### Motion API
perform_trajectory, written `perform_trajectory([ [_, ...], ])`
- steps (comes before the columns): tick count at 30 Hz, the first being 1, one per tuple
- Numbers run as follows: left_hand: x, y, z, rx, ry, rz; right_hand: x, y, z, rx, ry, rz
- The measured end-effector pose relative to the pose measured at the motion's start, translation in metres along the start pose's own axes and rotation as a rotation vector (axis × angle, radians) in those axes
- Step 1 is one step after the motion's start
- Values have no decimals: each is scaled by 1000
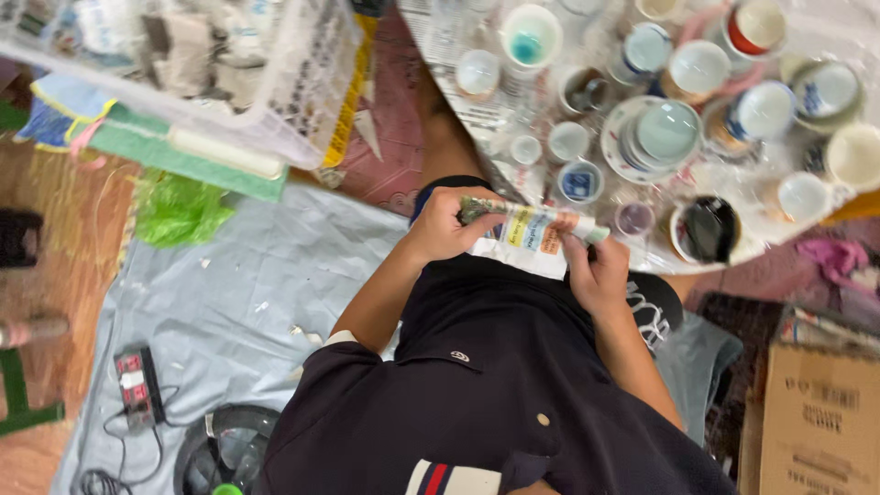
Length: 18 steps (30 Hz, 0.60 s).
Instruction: The person sits on the floor and wraps small ceramic cups and bowls with newspaper. They fold the paper around each item and place the wrapped pieces into a nearby plastic crate.
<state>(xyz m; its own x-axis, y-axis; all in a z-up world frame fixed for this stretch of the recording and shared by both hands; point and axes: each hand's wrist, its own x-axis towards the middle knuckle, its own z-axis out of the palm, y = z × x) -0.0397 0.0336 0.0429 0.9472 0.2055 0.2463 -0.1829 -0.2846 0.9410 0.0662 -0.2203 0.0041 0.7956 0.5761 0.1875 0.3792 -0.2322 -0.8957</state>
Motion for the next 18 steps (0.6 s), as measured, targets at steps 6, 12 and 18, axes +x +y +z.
perform_trajectory([
  [6, -13, 14, -90, 305, 617, 153, 14, -39, 38, 307, -397, -162],
  [12, 17, -6, -241, 1080, 1025, 204, 17, -59, 71, 253, -556, -163],
  [18, 63, -69, -321, 752, 11, -686, 13, -63, 82, 272, -651, -179],
])
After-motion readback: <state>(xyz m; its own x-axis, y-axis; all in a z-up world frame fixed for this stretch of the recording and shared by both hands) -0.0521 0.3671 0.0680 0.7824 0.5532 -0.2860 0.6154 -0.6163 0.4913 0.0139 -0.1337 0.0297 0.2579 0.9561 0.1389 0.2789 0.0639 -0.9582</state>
